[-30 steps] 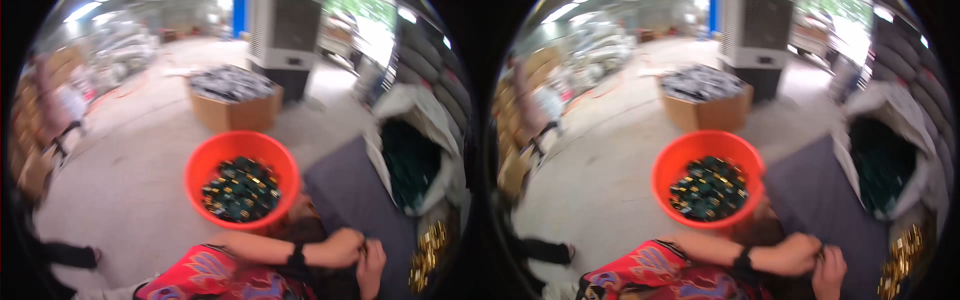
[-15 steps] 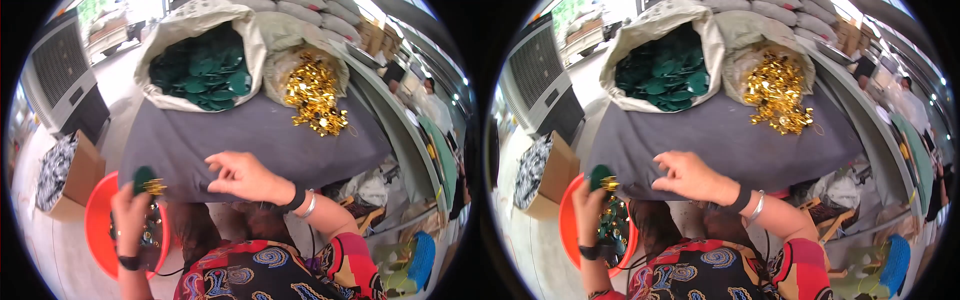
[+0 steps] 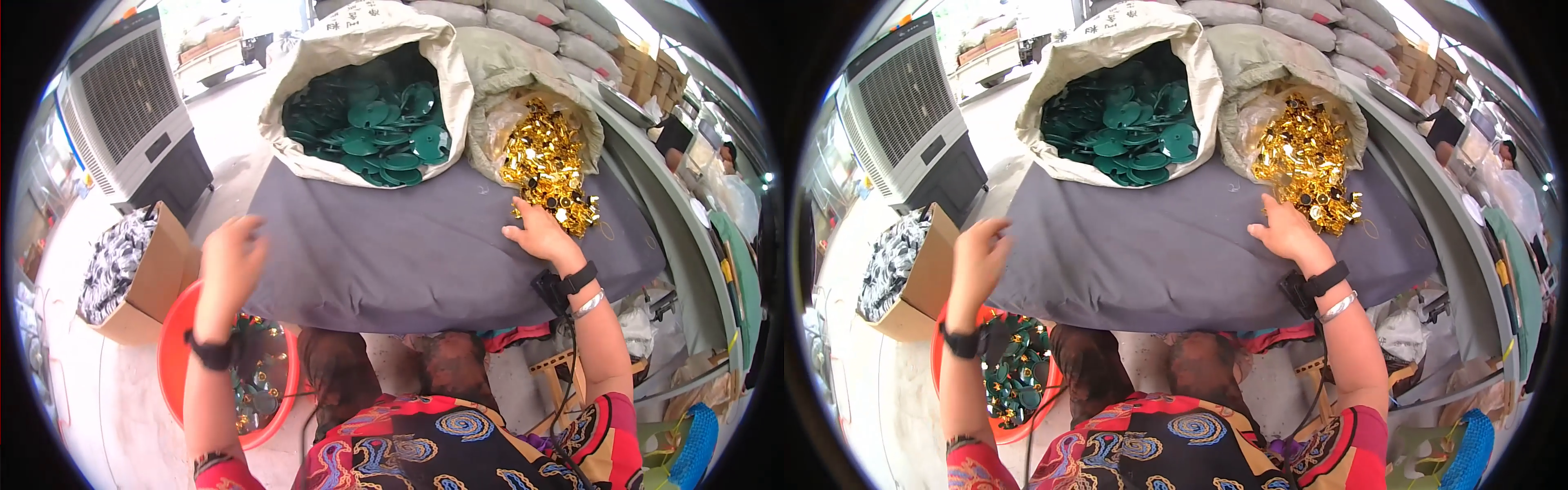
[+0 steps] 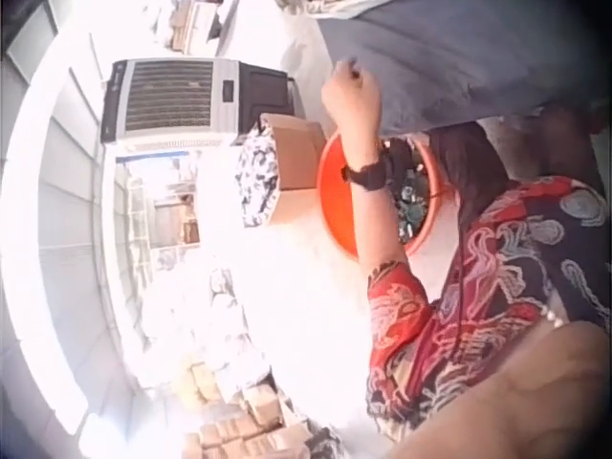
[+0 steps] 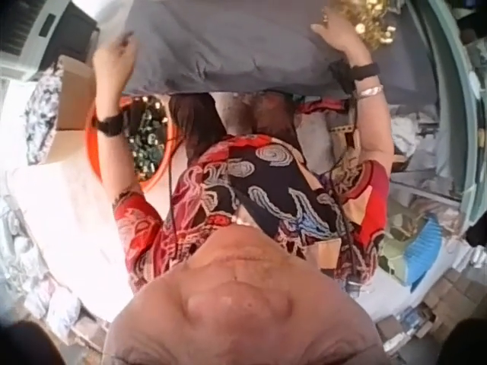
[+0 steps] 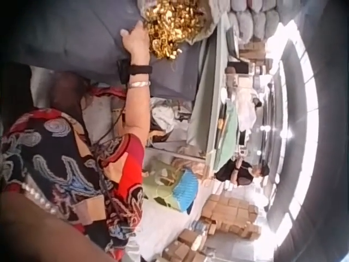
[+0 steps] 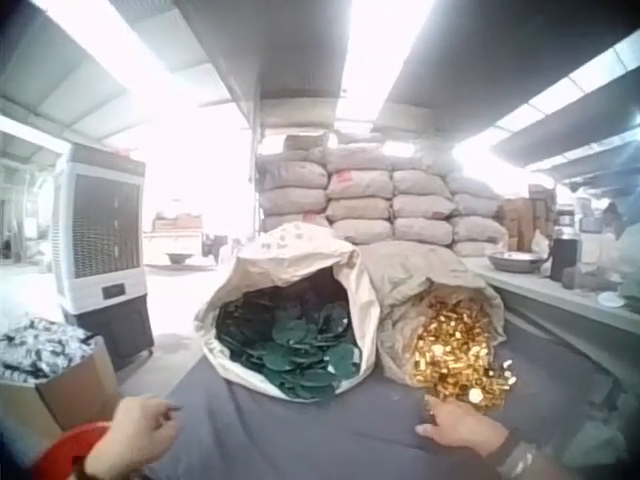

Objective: Manual assembly of small gold-colored components onto green plastic circular bases.

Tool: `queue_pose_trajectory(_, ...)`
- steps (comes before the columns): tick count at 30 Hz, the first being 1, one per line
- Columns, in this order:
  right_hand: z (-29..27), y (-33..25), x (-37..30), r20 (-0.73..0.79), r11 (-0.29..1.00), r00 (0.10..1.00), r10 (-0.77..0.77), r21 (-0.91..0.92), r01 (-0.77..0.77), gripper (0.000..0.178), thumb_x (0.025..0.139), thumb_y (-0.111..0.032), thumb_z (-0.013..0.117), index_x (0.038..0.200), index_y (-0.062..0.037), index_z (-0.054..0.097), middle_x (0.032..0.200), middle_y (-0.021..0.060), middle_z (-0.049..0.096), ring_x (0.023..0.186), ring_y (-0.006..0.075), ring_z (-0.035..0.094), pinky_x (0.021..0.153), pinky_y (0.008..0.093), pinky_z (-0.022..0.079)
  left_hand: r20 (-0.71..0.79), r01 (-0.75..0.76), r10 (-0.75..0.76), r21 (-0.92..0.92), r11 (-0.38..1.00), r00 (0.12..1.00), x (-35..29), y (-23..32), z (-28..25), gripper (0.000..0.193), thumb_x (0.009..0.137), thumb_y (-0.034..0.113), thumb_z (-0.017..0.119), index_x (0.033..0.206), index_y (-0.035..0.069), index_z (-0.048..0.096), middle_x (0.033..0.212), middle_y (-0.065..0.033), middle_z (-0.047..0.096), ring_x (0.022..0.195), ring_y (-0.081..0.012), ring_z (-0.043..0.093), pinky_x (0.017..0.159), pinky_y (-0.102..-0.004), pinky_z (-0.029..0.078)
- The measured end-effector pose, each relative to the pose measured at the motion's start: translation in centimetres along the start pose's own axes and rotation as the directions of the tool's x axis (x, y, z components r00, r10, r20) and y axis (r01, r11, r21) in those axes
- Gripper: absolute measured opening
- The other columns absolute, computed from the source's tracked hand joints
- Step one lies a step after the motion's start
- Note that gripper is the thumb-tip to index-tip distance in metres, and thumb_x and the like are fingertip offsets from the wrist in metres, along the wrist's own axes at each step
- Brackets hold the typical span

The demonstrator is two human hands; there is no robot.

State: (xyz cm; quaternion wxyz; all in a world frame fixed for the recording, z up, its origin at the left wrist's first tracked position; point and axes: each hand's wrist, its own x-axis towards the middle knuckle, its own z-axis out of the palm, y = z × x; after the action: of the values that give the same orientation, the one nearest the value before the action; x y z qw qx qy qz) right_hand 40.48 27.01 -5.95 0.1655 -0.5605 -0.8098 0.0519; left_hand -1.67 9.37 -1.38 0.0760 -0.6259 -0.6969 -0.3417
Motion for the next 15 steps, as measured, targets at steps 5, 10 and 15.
queue_pose_trajectory(5,-1.2,-3.0,1.7,0.092,0.998,0.995,0.036,0.042,-0.040,0.048,0.085,-0.028,0.067,0.118,0.0029,0.050,0.110,0.0260,0.061,0.106,0.0409,0.058,0.091,0.0446,0.046,0.085,-0.250,0.248,0.013,0.968,0.965,8.7,5.0,6.3,0.026,0.077,0.015,0.057,0.098,0.004,0.068,0.094,-0.0194,0.065,0.093,-0.0369,0.062,0.082,-0.0446,0.050)
queue_pose_trajectory(10,1.3,-0.5,2.5,-0.091,0.975,0.983,-0.159,0.143,0.171,0.030,0.081,-0.024,0.069,0.090,0.0008,0.055,0.084,0.0214,0.064,0.082,0.0411,0.061,0.070,0.0463,0.048,0.224,-0.265,0.207,0.276,0.924,0.952,12.7,8.6,12.9,0.015,0.073,0.017,0.062,0.081,0.011,0.074,0.085,-0.0108,0.071,0.080,-0.0265,0.070,0.068,-0.0399,0.056)
queue_pose_trajectory(15,0.3,0.1,-0.4,-0.096,0.982,0.990,-0.107,0.144,0.120,0.028,0.070,-0.010,0.076,0.071,-0.0007,0.049,0.064,0.0150,0.056,0.060,0.0318,0.056,0.058,0.0404,0.044,0.234,-0.236,0.177,0.255,0.938,0.956,13.3,9.8,19.6,0.015,0.079,0.015,0.061,0.084,0.013,0.075,0.088,-0.0076,0.072,0.087,-0.0244,0.069,0.070,-0.0369,0.055)
